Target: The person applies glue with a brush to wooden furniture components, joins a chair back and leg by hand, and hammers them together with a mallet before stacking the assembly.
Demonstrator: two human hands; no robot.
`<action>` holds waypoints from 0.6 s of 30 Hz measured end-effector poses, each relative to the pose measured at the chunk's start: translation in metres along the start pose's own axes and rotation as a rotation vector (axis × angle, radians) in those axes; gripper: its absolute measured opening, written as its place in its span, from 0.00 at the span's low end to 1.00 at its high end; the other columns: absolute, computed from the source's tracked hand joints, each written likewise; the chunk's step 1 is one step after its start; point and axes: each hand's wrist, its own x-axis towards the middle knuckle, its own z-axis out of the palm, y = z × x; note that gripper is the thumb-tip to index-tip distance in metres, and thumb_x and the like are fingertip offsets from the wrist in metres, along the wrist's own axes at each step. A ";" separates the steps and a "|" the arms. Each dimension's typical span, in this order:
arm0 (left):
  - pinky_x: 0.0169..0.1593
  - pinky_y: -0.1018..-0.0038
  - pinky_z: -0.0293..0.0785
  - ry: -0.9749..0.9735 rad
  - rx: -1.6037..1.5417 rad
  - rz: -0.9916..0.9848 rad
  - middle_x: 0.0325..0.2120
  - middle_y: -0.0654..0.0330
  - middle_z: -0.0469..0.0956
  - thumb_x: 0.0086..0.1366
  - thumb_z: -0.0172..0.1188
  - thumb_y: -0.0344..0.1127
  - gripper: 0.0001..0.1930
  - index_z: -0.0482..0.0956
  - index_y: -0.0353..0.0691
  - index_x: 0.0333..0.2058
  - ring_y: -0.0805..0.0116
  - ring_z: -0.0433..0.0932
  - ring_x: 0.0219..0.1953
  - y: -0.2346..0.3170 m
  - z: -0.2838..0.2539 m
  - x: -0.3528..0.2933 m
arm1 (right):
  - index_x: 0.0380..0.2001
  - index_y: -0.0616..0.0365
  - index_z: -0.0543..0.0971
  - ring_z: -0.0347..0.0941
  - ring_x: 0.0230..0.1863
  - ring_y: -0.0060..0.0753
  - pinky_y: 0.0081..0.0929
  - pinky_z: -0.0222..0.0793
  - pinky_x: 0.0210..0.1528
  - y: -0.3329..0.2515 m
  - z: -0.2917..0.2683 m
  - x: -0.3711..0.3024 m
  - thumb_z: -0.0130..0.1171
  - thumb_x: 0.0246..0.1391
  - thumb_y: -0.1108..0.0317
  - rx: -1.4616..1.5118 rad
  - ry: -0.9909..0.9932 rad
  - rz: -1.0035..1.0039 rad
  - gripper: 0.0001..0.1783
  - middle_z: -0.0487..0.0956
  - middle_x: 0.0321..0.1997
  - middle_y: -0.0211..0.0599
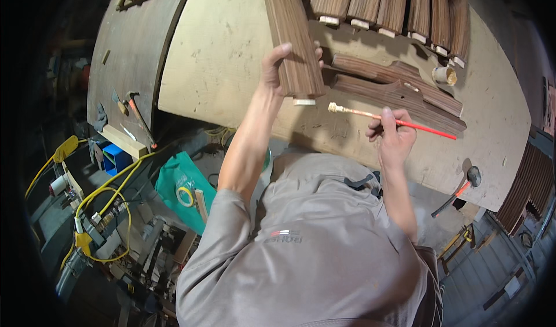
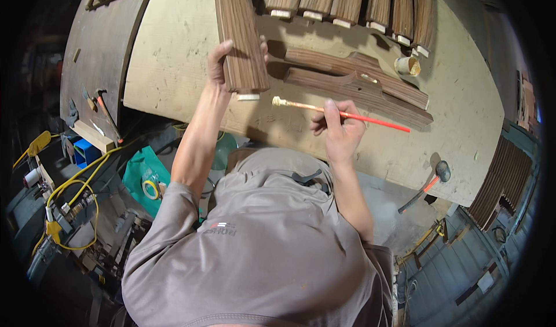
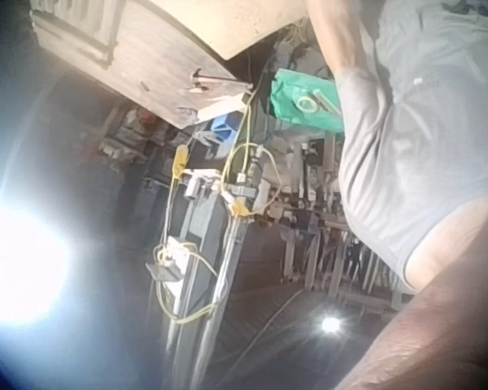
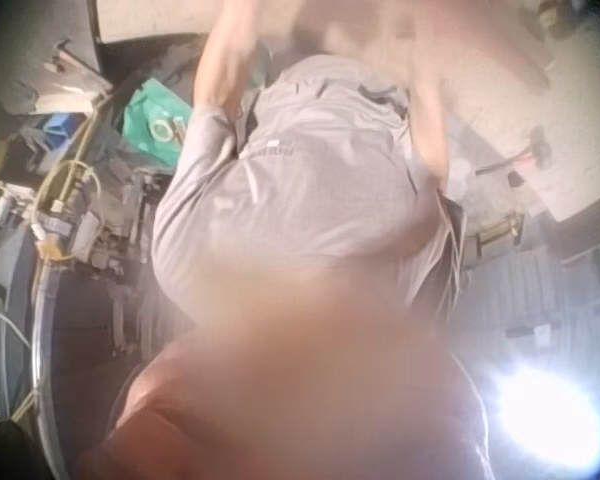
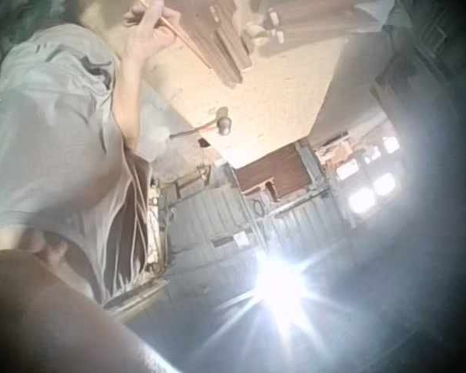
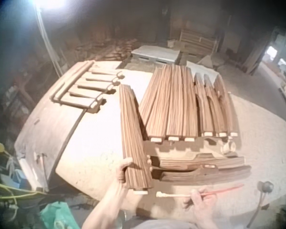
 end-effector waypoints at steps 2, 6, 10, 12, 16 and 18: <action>0.49 0.57 0.77 0.051 0.136 -0.032 0.42 0.44 0.74 0.48 0.65 0.46 0.39 0.63 0.27 0.54 0.53 0.77 0.45 0.017 0.007 -0.009 | 0.26 0.60 0.69 0.73 0.17 0.26 0.21 0.68 0.17 -0.003 -0.010 -0.001 0.53 0.60 0.68 0.066 0.018 -0.008 0.10 0.76 0.19 0.40; 0.50 0.61 0.77 0.136 0.483 -0.022 0.46 0.44 0.72 0.49 0.63 0.48 0.41 0.60 0.27 0.57 0.55 0.76 0.47 0.054 0.008 -0.047 | 0.26 0.59 0.68 0.72 0.16 0.26 0.21 0.68 0.17 -0.017 -0.034 0.003 0.54 0.59 0.68 0.065 0.039 -0.040 0.10 0.76 0.19 0.39; 0.50 0.59 0.75 0.205 0.790 0.143 0.43 0.45 0.74 0.43 0.66 0.43 0.42 0.61 0.26 0.55 0.54 0.76 0.46 0.073 0.014 -0.117 | 0.24 0.57 0.68 0.70 0.15 0.24 0.20 0.65 0.16 -0.027 -0.064 0.013 0.54 0.59 0.67 0.064 0.118 -0.128 0.11 0.75 0.17 0.37; 0.49 0.59 0.75 0.148 1.024 0.314 0.43 0.46 0.73 0.42 0.66 0.42 0.40 0.63 0.27 0.54 0.54 0.76 0.45 0.086 -0.007 -0.155 | 0.24 0.56 0.68 0.68 0.14 0.23 0.20 0.64 0.17 -0.033 -0.081 0.013 0.55 0.59 0.67 0.073 0.153 -0.152 0.11 0.74 0.17 0.36; 0.49 0.62 0.73 0.140 0.920 0.355 0.45 0.46 0.73 0.48 0.58 0.54 0.42 0.63 0.28 0.55 0.54 0.75 0.46 0.154 0.013 -0.189 | 0.24 0.55 0.69 0.67 0.14 0.23 0.20 0.64 0.16 -0.039 -0.107 0.021 0.54 0.58 0.68 0.130 0.214 -0.154 0.10 0.73 0.17 0.32; 0.47 0.64 0.73 0.419 0.652 0.518 0.43 0.47 0.73 0.53 0.51 0.55 0.40 0.61 0.31 0.58 0.57 0.76 0.41 0.173 0.053 -0.176 | 0.25 0.55 0.69 0.67 0.16 0.22 0.19 0.63 0.16 -0.042 -0.115 0.029 0.55 0.58 0.67 0.204 0.206 -0.147 0.10 0.72 0.18 0.31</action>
